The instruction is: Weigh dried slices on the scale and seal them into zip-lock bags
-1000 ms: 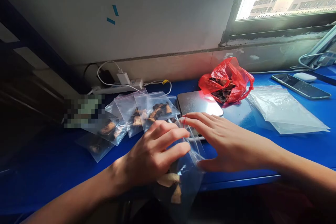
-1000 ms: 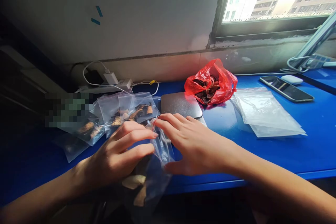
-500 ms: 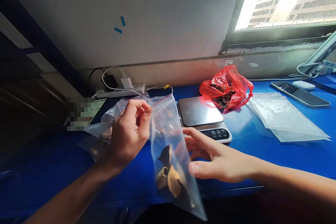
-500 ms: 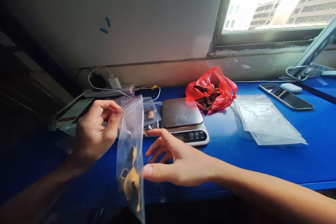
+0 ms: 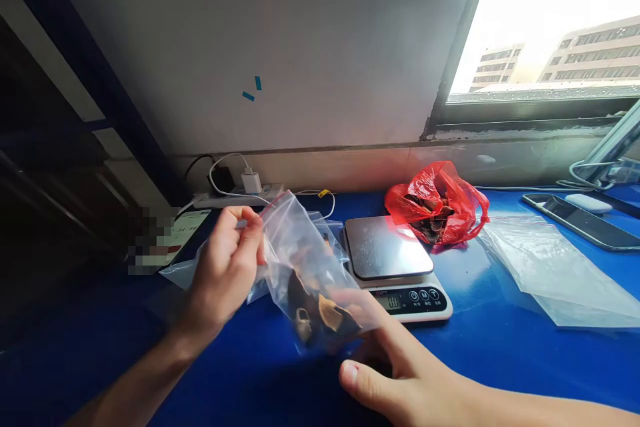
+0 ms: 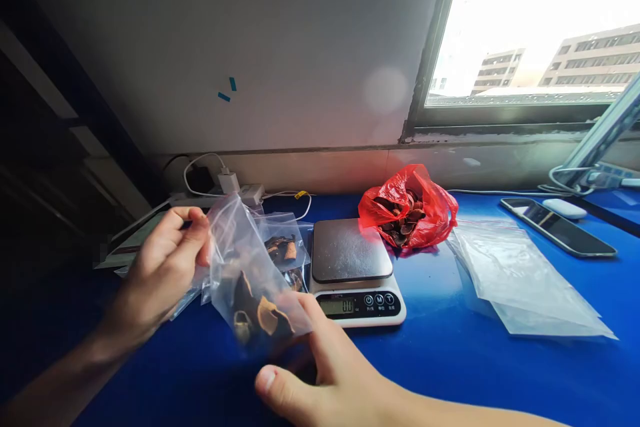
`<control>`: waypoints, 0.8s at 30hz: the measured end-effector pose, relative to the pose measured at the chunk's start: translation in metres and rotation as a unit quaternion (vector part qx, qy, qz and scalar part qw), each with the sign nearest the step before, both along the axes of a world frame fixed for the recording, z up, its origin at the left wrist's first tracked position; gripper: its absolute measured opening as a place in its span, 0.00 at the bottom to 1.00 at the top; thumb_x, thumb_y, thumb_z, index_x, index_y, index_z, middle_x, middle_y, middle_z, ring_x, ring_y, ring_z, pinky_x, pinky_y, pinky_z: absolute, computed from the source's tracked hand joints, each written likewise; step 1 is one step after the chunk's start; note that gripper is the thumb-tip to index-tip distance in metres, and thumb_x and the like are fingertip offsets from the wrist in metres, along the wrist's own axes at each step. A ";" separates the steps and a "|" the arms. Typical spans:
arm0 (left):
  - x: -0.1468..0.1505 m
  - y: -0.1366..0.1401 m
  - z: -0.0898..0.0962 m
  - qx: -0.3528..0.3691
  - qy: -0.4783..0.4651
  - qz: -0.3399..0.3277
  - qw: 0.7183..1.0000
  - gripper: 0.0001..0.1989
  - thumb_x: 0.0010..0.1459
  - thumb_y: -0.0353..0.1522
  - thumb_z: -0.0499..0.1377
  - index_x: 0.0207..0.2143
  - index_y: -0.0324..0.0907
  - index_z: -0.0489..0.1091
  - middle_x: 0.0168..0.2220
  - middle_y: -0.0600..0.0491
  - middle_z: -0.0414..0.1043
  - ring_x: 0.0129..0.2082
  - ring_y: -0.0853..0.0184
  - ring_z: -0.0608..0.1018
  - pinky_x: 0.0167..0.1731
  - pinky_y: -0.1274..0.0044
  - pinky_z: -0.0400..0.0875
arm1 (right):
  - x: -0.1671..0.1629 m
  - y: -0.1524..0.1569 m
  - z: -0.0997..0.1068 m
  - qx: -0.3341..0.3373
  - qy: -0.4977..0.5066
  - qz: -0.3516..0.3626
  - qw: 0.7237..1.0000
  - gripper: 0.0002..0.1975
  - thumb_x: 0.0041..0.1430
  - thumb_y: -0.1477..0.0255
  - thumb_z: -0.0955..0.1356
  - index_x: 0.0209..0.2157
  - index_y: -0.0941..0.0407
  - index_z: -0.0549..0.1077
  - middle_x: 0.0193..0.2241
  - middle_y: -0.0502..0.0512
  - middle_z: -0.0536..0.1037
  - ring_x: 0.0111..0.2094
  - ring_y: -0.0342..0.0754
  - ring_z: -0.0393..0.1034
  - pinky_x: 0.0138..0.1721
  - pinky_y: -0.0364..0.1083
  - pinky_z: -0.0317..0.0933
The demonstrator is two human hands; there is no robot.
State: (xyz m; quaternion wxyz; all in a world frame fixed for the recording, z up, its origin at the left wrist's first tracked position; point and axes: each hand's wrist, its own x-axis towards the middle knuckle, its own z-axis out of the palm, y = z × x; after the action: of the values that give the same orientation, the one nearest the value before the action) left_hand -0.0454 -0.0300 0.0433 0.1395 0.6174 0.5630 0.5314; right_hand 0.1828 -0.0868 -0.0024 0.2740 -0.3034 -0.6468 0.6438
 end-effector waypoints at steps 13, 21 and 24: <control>0.013 -0.023 -0.001 0.102 -0.019 -0.039 0.994 0.05 0.64 0.36 0.54 0.35 0.47 0.59 0.15 0.63 0.62 0.14 0.72 0.65 0.13 0.82 0.61 | 0.008 0.020 0.001 -0.127 0.185 -0.147 0.963 0.24 0.53 0.55 0.73 0.47 0.52 0.69 0.42 0.54 0.74 0.42 0.48 0.70 0.40 0.45 0.67; 0.021 -0.033 -0.004 0.087 -0.029 -0.090 0.992 0.06 0.64 0.36 0.55 0.36 0.48 0.59 0.15 0.63 0.63 0.13 0.71 0.65 0.13 0.80 0.60 | 0.010 0.022 0.009 -0.142 0.213 -0.173 0.951 0.24 0.48 0.62 0.77 0.45 0.52 0.69 0.34 0.49 0.76 0.32 0.43 0.73 0.31 0.43 0.69; 0.020 -0.037 -0.007 0.156 -0.037 -0.085 0.983 0.06 0.59 0.33 0.60 0.36 0.48 0.63 0.19 0.61 0.66 0.17 0.71 0.69 0.17 0.79 0.65 | 0.033 0.032 0.022 -0.101 0.194 -0.216 0.952 0.21 0.48 0.64 0.77 0.42 0.53 0.71 0.34 0.51 0.78 0.31 0.44 0.75 0.31 0.43 0.68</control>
State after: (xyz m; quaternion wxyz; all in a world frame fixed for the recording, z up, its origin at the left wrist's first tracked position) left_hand -0.0254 -0.0665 0.0362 0.1067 0.6572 0.4136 0.6211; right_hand 0.2156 -0.0547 0.0195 0.4948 -0.3310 -0.4315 0.6778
